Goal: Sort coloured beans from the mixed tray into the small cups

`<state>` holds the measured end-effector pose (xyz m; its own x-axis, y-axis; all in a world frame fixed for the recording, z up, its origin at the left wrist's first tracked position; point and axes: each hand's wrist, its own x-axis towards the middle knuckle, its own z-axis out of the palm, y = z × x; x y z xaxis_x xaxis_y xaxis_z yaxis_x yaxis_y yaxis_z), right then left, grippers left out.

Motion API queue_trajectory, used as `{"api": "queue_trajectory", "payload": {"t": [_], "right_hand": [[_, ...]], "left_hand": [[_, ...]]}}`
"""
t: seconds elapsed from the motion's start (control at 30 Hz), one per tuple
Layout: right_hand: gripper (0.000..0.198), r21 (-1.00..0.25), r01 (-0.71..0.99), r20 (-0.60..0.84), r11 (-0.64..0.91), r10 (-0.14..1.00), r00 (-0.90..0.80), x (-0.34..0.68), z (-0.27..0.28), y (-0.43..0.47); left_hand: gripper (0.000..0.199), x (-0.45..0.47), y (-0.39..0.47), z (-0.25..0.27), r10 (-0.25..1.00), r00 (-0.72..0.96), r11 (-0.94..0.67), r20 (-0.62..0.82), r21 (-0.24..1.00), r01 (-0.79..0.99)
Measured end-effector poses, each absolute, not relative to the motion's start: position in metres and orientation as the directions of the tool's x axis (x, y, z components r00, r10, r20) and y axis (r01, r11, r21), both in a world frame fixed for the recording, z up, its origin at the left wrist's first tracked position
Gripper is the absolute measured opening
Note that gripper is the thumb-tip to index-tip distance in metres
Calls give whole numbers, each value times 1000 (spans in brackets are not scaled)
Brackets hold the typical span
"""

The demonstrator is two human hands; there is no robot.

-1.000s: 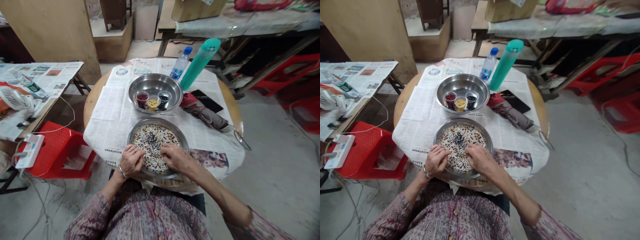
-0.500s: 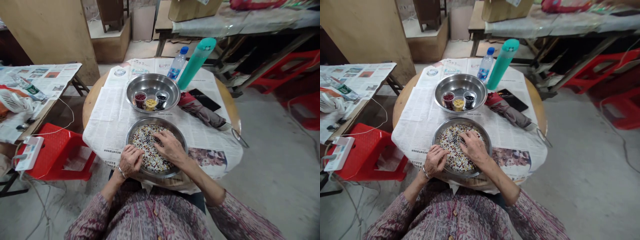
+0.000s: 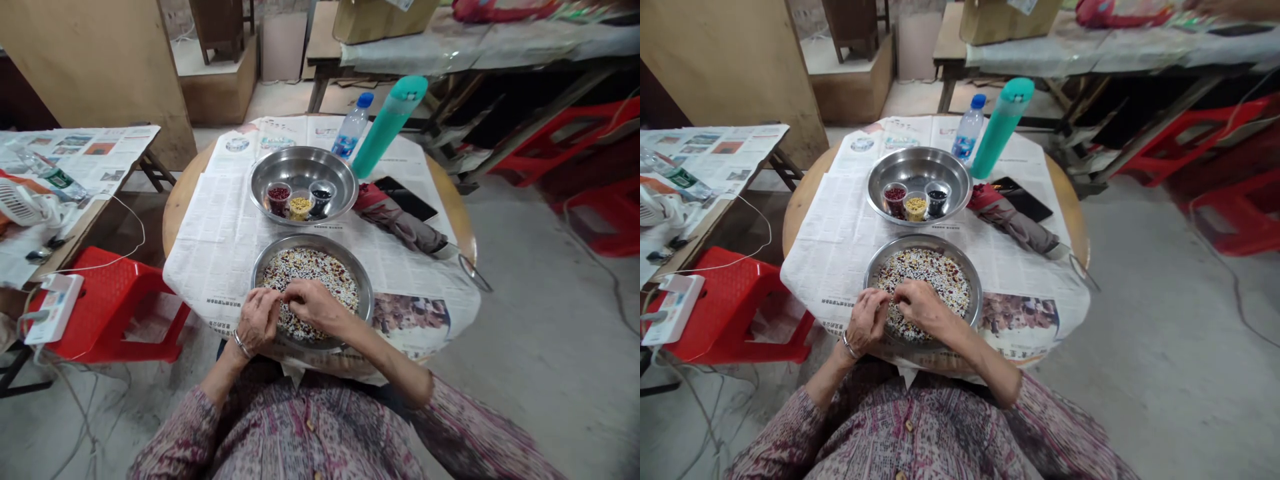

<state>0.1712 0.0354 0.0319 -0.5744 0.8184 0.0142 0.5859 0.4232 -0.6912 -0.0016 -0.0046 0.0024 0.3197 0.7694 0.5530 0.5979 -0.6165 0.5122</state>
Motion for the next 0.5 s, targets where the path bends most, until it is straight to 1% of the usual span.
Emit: {"api": "queue_trajectory", "payload": {"t": [0.1, 0.17, 0.2, 0.23, 0.3, 0.4, 0.5], "right_hand": [[24, -654, 530, 26, 539, 717, -696, 179, 29, 10], [23, -589, 516, 26, 622, 653, -757, 181, 25, 2], [23, -551, 527, 25, 647, 644, -764, 182, 23, 2], [23, -512, 555, 24, 656, 657, -754, 183, 21, 5], [25, -437, 653, 23, 619, 733, -680, 189, 19, 17], [32, -356, 805, 54, 474, 871, -489, 203, 20, 40], [33, -321, 882, 138, 344, 939, -316, 213, 25, 56]], "left_hand": [[21, -2, -5, 1, 773, 285, -605, 567, 522, 601], [20, -1, -5, 1, 774, 300, -606, 557, 518, 604], [20, -1, -5, 1, 776, 303, -606, 553, 519, 604], [19, -1, -5, 1, 778, 302, -603, 550, 523, 602], [18, -1, -5, 3, 783, 300, -599, 544, 534, 596], [17, -1, -4, 4, 783, 299, -602, 546, 544, 584], [17, -1, -4, 3, 775, 304, -612, 553, 542, 576]]}}
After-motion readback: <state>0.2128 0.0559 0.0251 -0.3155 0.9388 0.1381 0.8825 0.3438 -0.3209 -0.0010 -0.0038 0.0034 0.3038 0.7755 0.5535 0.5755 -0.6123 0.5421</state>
